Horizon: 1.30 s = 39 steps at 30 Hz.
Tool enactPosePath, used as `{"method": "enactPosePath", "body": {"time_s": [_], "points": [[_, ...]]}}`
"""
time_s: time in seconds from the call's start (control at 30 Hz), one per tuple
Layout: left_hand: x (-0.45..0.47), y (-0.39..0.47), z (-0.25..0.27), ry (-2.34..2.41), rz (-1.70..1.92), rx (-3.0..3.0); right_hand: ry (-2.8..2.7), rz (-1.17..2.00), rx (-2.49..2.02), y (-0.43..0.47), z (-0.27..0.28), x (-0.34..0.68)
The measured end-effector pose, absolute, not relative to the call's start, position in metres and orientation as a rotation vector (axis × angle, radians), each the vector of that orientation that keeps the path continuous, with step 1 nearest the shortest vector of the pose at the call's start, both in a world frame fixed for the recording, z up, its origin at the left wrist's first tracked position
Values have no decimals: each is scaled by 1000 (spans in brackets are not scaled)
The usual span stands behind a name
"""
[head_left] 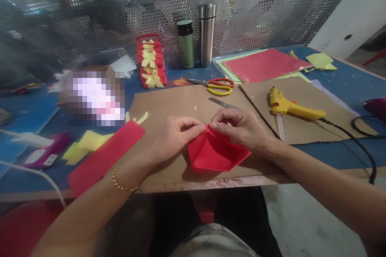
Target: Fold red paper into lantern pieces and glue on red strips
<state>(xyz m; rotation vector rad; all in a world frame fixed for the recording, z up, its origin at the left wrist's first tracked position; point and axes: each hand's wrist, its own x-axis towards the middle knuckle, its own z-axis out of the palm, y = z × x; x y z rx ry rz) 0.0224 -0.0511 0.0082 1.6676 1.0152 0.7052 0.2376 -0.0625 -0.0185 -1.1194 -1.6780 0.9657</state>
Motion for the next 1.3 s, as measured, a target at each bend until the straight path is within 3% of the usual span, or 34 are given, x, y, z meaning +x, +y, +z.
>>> {"method": "enactPosePath", "body": {"time_s": [0.47, 0.8, 1.13, 1.3], "points": [[22, -50, 7, 1014, 612, 1971, -1753, 1087, -1167, -68, -17, 234], [24, -49, 0, 962, 569, 1850, -1948, 985, -1045, -62, -20, 239], [21, -46, 7, 1023, 698, 1868, -1416, 1391, -1186, -61, -19, 238], [20, -47, 8, 1040, 686, 1927, -1276, 1440, -1195, -62, -19, 238]]}}
